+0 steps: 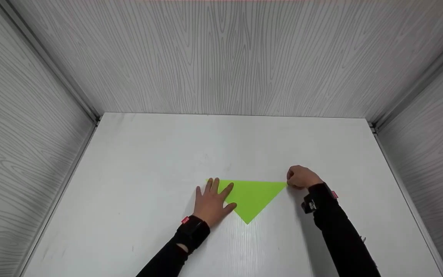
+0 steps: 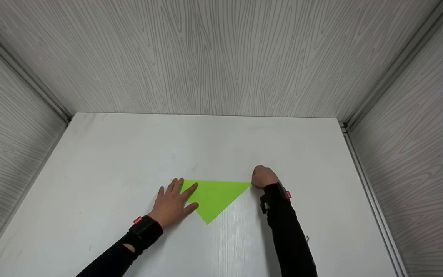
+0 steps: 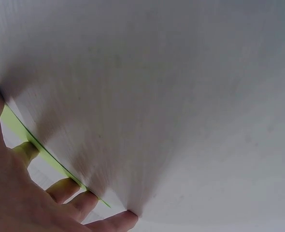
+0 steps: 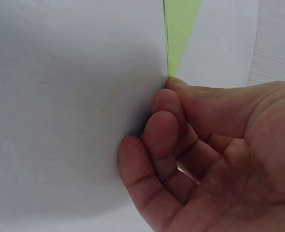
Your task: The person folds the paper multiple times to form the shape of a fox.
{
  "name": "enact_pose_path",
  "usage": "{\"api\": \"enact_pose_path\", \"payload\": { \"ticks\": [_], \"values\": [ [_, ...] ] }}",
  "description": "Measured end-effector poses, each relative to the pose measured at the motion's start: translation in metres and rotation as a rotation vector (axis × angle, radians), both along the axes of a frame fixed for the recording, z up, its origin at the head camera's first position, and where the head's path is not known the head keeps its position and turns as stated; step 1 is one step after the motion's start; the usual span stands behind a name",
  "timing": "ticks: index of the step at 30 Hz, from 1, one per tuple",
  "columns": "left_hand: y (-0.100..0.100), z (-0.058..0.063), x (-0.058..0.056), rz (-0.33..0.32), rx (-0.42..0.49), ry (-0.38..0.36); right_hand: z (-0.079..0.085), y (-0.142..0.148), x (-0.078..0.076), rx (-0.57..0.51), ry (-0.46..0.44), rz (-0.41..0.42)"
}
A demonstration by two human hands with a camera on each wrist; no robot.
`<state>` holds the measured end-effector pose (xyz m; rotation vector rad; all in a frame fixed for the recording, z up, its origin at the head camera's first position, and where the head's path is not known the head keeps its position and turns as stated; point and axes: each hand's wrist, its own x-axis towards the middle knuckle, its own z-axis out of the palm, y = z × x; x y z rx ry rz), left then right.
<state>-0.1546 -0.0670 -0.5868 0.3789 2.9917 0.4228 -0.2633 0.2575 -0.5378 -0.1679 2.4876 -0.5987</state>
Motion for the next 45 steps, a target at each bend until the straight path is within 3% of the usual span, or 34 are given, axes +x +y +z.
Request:
{"api": "enact_pose_path", "payload": {
  "ticks": [5, 8, 11, 14, 17, 19, 31, 45],
  "values": [
    [0.000, -0.001, 0.000, 0.005, 0.007, 0.006, -0.003, 0.002, 0.000, -0.017, -0.014, 0.006],
    [0.000, -0.004, 0.000, 0.002, 0.014, 0.020, -0.008, 0.000, 0.005, -0.031, 0.029, -0.025],
    [0.001, -0.005, -0.001, 0.002, 0.013, 0.024, -0.013, -0.008, 0.013, -0.062, 0.138, -0.103],
    [0.001, -0.004, 0.000, 0.002, 0.010, 0.034, -0.016, -0.023, 0.022, -0.071, 0.306, -0.134],
    [0.001, -0.002, 0.000, 0.000, 0.005, 0.033, -0.018, -0.041, 0.029, -0.061, 0.443, -0.082],
    [0.001, -0.001, -0.001, -0.001, 0.003, 0.027, -0.019, -0.054, 0.033, -0.050, 0.488, -0.031],
    [0.002, 0.002, 0.001, 0.001, -0.037, 0.025, -0.023, -0.098, 0.053, 0.095, 0.496, 0.099],
    [0.000, -0.003, -0.002, -0.003, -0.037, 0.013, -0.031, -0.106, 0.057, 0.147, 0.428, 0.196]
  ]
}}
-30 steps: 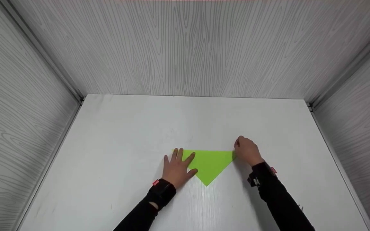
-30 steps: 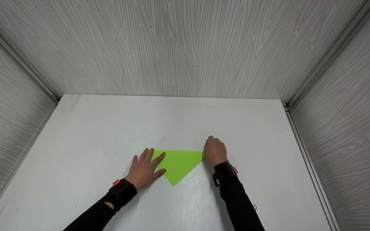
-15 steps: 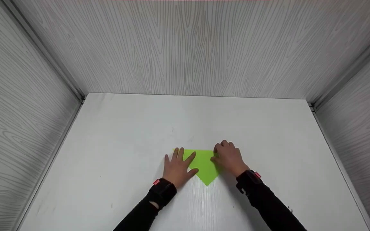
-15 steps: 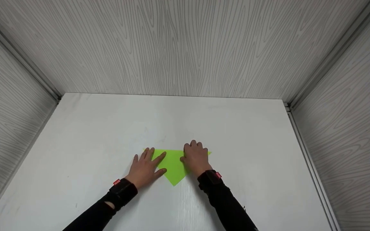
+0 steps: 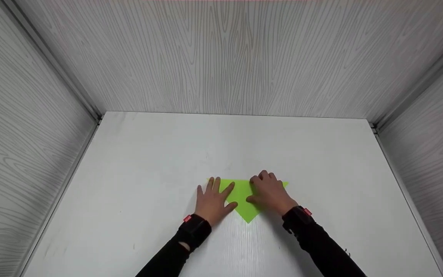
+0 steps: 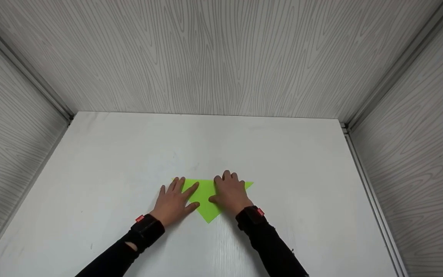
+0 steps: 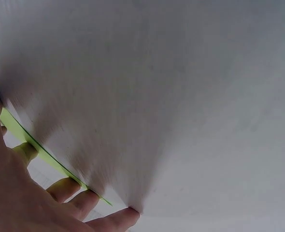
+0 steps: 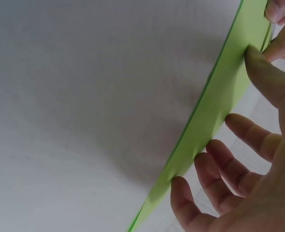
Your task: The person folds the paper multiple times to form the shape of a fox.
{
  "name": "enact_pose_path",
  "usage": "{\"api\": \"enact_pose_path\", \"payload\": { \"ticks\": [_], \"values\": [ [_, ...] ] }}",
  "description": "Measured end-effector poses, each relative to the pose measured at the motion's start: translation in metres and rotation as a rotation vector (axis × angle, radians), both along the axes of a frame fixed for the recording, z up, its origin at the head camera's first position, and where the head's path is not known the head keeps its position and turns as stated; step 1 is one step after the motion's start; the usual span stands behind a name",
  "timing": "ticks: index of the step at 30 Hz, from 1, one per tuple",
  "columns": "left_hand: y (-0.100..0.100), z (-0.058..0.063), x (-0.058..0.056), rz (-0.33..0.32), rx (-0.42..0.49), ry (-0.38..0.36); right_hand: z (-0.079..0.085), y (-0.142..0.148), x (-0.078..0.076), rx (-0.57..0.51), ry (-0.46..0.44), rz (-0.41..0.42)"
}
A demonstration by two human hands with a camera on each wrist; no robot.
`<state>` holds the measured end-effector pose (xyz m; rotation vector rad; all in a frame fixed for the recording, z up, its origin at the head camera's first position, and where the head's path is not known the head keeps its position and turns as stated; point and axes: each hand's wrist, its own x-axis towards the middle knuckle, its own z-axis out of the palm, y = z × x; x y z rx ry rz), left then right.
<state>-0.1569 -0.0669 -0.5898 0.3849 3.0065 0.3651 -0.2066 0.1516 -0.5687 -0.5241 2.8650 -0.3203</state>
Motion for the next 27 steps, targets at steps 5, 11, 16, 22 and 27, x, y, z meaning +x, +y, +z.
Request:
{"api": "enact_pose_path", "payload": {
  "ticks": [5, 11, 16, 22, 27],
  "values": [
    [0.000, -0.001, 0.000, -0.003, -0.009, -0.009, -0.003, 0.000, 0.002, -0.002, 0.018, 0.010],
    [-0.002, 0.001, 0.000, -0.021, -0.050, 0.014, -0.005, 0.000, 0.005, -0.004, 0.042, -0.001],
    [-0.005, 0.001, -0.004, -0.026, -0.055, 0.061, -0.004, 0.002, 0.005, -0.013, 0.059, -0.003],
    [-0.011, 0.002, -0.010, 0.005, -0.022, 0.056, -0.001, 0.005, 0.004, -0.026, 0.036, -0.021],
    [-0.013, 0.007, -0.014, 0.047, 0.015, 0.029, -0.002, 0.008, 0.004, -0.028, 0.026, -0.018]
  ]
}}
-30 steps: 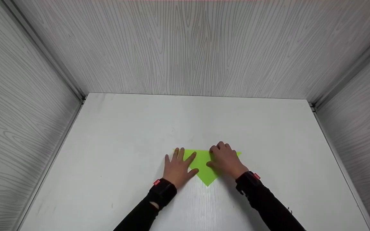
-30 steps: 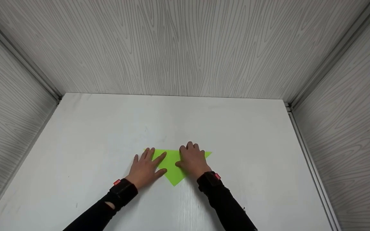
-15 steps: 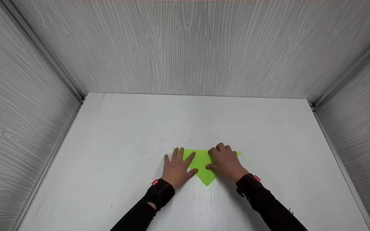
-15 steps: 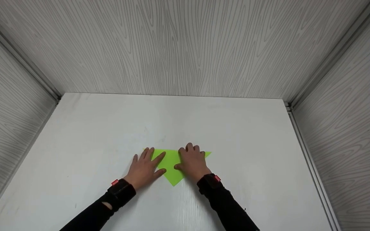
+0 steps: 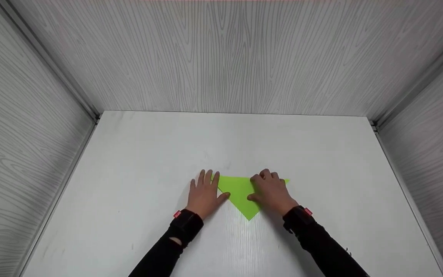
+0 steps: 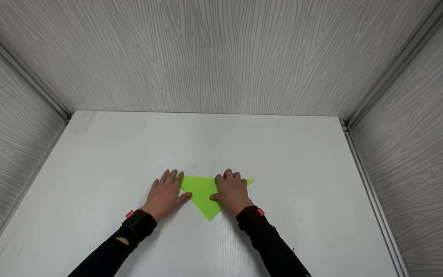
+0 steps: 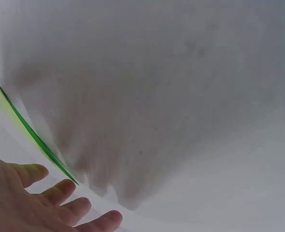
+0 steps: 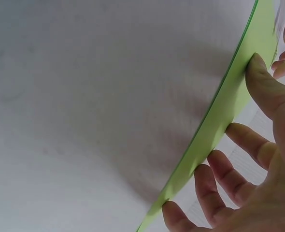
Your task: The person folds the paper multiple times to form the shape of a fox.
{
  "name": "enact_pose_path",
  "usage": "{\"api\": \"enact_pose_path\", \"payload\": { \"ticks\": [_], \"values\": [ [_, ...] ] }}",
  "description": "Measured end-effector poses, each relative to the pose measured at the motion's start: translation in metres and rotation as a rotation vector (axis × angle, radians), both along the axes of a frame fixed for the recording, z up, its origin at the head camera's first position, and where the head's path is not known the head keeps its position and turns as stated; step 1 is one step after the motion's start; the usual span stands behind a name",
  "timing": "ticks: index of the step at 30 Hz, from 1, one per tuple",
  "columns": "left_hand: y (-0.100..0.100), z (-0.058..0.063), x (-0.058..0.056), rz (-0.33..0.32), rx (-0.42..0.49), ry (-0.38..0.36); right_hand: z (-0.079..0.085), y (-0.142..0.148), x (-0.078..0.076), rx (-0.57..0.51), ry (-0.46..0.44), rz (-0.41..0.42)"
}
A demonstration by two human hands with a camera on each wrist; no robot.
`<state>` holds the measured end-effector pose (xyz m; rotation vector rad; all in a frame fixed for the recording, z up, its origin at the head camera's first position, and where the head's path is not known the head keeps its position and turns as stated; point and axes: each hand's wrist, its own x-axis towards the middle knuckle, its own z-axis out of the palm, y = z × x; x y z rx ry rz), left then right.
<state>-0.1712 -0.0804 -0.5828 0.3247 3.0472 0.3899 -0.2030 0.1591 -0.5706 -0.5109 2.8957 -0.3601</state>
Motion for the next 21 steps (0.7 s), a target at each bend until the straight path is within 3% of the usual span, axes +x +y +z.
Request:
{"api": "enact_pose_path", "payload": {
  "ticks": [7, 14, 21],
  "values": [
    [0.016, -0.002, -0.005, -0.091, -0.030, -0.014, 0.002, 0.000, -0.001, 0.034, 0.000, 0.000],
    [0.031, -0.006, -0.005, -0.104, -0.036, -0.045, 0.001, -0.002, -0.001, 0.044, -0.002, 0.012],
    [0.031, -0.013, -0.006, -0.088, -0.043, -0.009, 0.002, -0.002, -0.001, 0.027, -0.001, 0.012]
  ]
}}
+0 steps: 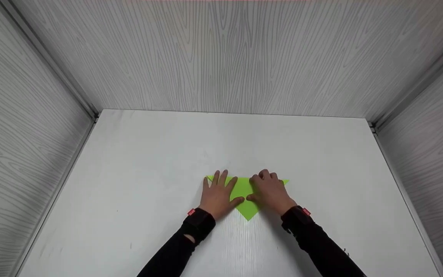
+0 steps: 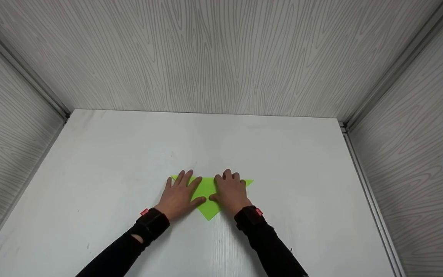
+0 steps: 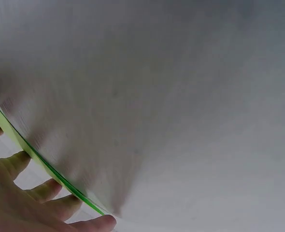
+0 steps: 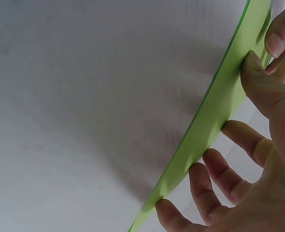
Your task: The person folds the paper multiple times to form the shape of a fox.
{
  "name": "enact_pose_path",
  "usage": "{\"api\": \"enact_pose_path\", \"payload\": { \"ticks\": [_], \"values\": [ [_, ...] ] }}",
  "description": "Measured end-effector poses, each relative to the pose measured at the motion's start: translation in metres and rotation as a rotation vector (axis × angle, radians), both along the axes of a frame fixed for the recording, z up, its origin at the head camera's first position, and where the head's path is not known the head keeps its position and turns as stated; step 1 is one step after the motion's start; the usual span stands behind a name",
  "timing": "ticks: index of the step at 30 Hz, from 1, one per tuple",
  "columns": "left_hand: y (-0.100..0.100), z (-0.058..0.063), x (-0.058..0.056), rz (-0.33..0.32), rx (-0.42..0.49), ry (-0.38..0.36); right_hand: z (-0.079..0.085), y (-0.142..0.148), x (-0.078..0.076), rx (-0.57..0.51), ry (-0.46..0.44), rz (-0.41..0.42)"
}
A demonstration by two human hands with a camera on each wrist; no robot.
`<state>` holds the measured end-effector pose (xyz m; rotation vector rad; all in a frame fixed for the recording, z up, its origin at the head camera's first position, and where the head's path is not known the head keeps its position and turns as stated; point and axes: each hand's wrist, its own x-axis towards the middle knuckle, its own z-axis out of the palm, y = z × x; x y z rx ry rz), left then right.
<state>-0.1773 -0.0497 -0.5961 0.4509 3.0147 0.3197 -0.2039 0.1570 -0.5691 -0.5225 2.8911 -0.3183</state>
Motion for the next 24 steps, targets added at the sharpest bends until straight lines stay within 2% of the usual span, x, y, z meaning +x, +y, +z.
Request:
{"api": "enact_pose_path", "payload": {
  "ticks": [7, 15, 24],
  "values": [
    [-0.007, 0.001, 0.000, 0.015, 0.021, -0.007, -0.001, -0.001, 0.000, 0.019, 0.001, 0.008],
    [-0.017, 0.001, 0.003, 0.008, 0.006, -0.010, -0.002, -0.001, -0.001, 0.024, 0.001, 0.009],
    [-0.035, 0.002, 0.005, 0.051, 0.022, -0.023, 0.001, 0.002, 0.001, -0.049, -0.024, -0.003]
  ]
}}
